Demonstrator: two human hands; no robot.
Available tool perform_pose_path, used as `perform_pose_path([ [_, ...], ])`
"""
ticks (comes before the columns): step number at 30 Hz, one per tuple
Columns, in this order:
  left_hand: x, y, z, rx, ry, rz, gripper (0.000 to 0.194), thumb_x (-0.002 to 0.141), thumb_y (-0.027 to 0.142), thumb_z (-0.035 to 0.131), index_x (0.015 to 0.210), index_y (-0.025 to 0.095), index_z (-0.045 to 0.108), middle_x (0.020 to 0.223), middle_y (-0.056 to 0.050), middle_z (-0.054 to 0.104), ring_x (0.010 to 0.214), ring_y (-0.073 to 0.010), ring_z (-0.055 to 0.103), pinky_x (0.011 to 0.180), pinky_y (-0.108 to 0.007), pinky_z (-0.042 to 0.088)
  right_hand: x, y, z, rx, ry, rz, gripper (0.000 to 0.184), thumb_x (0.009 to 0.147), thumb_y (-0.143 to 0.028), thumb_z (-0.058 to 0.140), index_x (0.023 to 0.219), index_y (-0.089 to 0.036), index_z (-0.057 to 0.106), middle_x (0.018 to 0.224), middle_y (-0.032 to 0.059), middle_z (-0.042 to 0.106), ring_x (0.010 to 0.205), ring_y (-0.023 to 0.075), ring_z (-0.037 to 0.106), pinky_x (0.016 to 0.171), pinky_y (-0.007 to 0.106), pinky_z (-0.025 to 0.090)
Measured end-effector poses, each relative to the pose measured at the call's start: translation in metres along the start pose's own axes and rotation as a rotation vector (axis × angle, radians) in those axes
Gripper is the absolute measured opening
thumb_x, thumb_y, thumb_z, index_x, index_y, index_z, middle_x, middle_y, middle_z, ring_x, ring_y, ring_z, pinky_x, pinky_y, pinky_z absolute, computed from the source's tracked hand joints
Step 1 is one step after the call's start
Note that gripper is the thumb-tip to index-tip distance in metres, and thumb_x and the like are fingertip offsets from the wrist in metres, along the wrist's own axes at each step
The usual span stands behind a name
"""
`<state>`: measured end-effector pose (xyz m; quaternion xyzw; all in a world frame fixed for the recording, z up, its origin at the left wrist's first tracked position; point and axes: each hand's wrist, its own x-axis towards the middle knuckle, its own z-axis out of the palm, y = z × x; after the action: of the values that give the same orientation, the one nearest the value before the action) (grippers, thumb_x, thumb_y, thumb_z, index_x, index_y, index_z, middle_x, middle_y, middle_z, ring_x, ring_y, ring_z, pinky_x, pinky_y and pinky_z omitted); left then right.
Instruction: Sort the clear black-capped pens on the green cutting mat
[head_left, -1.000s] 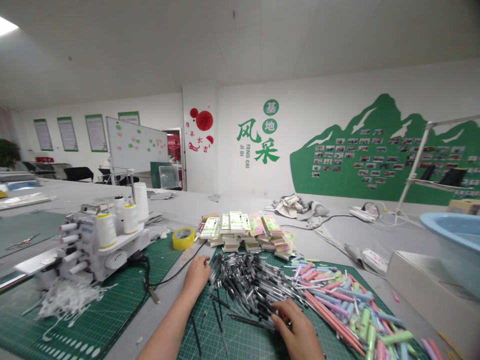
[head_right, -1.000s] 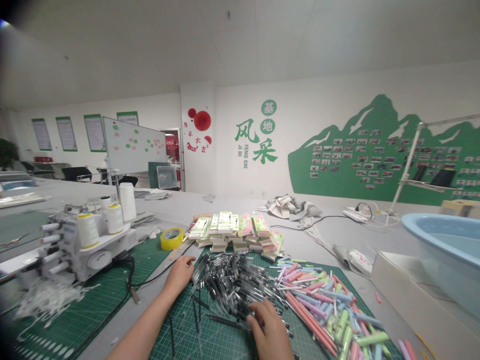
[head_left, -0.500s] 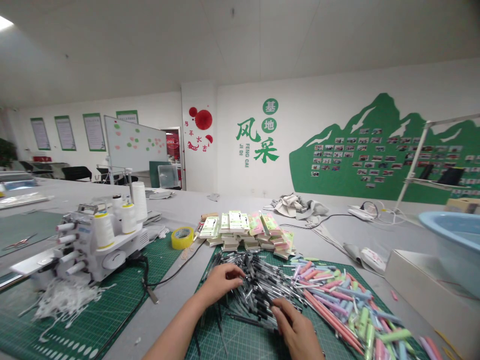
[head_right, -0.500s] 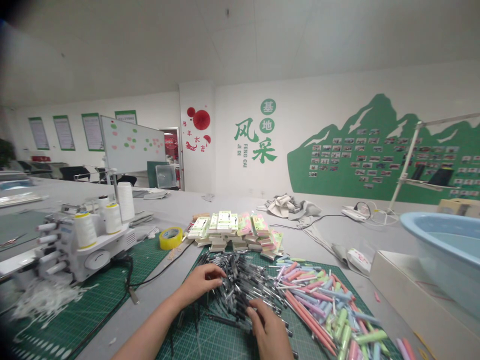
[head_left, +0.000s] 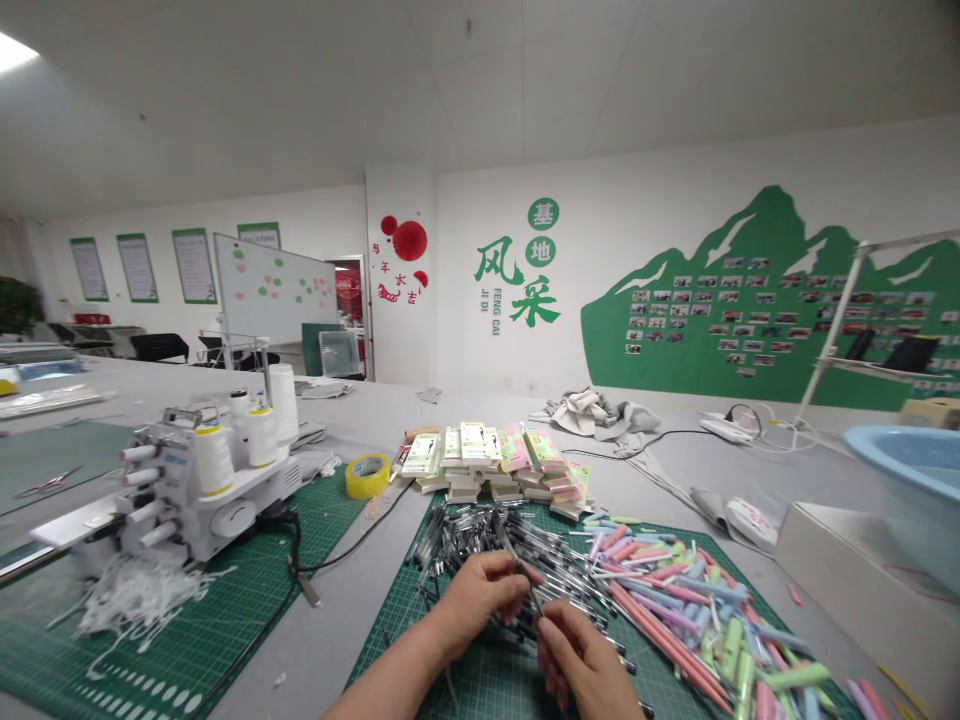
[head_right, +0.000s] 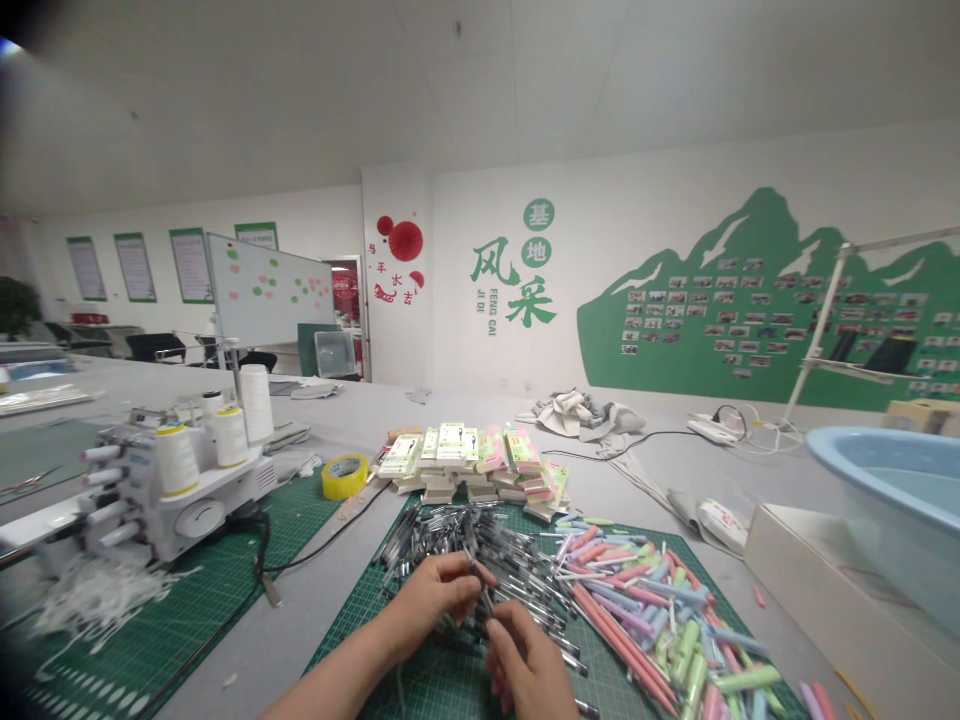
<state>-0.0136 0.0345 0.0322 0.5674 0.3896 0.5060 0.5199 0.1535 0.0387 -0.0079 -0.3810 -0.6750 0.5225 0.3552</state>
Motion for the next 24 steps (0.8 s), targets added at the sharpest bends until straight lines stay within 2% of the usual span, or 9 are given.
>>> perform_pose_path([
  [3, 0.005, -0.001, -0.012, -0.085, 0.104, -0.003, 0.030, 0.079, 0.038, 0.056, 0.093, 0.012, 0.063, 0.076, -0.003, 0.062, 0.060, -0.0099, 0.052, 0.050, -0.019, 0.037, 0.002, 0.006, -0.001, -0.075, -0.015, 0.002, 0.033, 0.081, -0.051, 0.043, 0.089, -0.020, 0.052, 0.058, -0.0034, 0.052, 0.045, 0.0113, 0.049, 0.040, 0.019, 0.034],
  [5, 0.007, -0.001, -0.018, -0.119, 0.130, -0.011, 0.032, 0.080, 0.040, 0.055, 0.093, 0.012, 0.060, 0.084, -0.006, 0.064, 0.062, -0.0112, 0.055, 0.049, -0.019, 0.038, 0.002, 0.008, -0.001, -0.143, -0.021, -0.011, 0.029, 0.082, -0.046, 0.043, 0.086, -0.019, 0.052, 0.056, -0.0035, 0.053, 0.044, 0.0104, 0.048, 0.042, 0.020, 0.034],
  [8, 0.005, -0.002, -0.017, -0.123, 0.094, -0.033, 0.032, 0.079, 0.039, 0.056, 0.096, 0.012, 0.058, 0.083, -0.007, 0.066, 0.063, -0.0122, 0.057, 0.049, -0.020, 0.040, 0.002, 0.007, -0.002, -0.187, -0.024, -0.024, 0.027, 0.083, -0.042, 0.041, 0.081, -0.019, 0.053, 0.053, -0.0043, 0.053, 0.042, 0.0093, 0.046, 0.045, 0.020, 0.035],
  [13, -0.001, -0.001, -0.004, -0.046, -0.043, -0.074, 0.029, 0.075, 0.033, 0.060, 0.096, 0.013, 0.062, 0.082, -0.007, 0.067, 0.065, -0.0150, 0.060, 0.053, -0.022, 0.043, 0.001, 0.004, -0.002, -0.190, -0.019, -0.025, 0.028, 0.083, -0.044, 0.041, 0.081, -0.019, 0.054, 0.053, -0.0049, 0.052, 0.042, 0.0094, 0.045, 0.044, 0.019, 0.034],
  [16, 0.002, 0.000, -0.006, 0.020, -0.038, -0.062, 0.030, 0.078, 0.035, 0.055, 0.098, 0.014, 0.062, 0.081, -0.005, 0.066, 0.064, -0.0149, 0.059, 0.053, -0.023, 0.043, 0.000, 0.003, -0.001, -0.207, -0.010, -0.042, 0.030, 0.083, -0.047, 0.041, 0.079, -0.019, 0.054, 0.052, -0.0048, 0.051, 0.042, 0.0098, 0.045, 0.045, 0.020, 0.035],
  [19, 0.008, 0.001, -0.027, 0.222, 0.153, 0.000, 0.033, 0.083, 0.037, 0.046, 0.103, 0.015, 0.061, 0.080, -0.004, 0.065, 0.064, -0.0149, 0.058, 0.054, -0.024, 0.043, -0.001, -0.001, -0.002, -0.228, 0.013, -0.049, 0.031, 0.083, -0.047, 0.041, 0.079, -0.019, 0.054, 0.051, -0.0046, 0.051, 0.043, 0.0106, 0.046, 0.046, 0.020, 0.036],
  [22, 0.012, -0.002, -0.062, 0.633, 0.477, 0.079, 0.030, 0.084, 0.032, 0.045, 0.101, 0.017, 0.064, 0.093, -0.006, 0.067, 0.084, -0.0174, 0.059, 0.076, -0.027, 0.044, -0.003, -0.006, -0.002, -0.239, 0.033, -0.044, 0.030, 0.082, -0.047, 0.041, 0.080, -0.020, 0.054, 0.052, -0.0041, 0.052, 0.043, 0.0113, 0.047, 0.047, 0.021, 0.036],
  [24, 0.011, -0.006, -0.087, 0.925, 0.621, 0.041, 0.029, 0.085, 0.029, 0.043, 0.101, 0.018, 0.064, 0.101, -0.006, 0.066, 0.094, -0.0179, 0.057, 0.084, -0.026, 0.040, -0.003, -0.008, -0.003, -0.251, 0.043, -0.041, 0.030, 0.082, -0.047, 0.041, 0.079, -0.020, 0.055, 0.052, -0.0042, 0.053, 0.044, 0.0116, 0.048, 0.048, 0.021, 0.037],
])
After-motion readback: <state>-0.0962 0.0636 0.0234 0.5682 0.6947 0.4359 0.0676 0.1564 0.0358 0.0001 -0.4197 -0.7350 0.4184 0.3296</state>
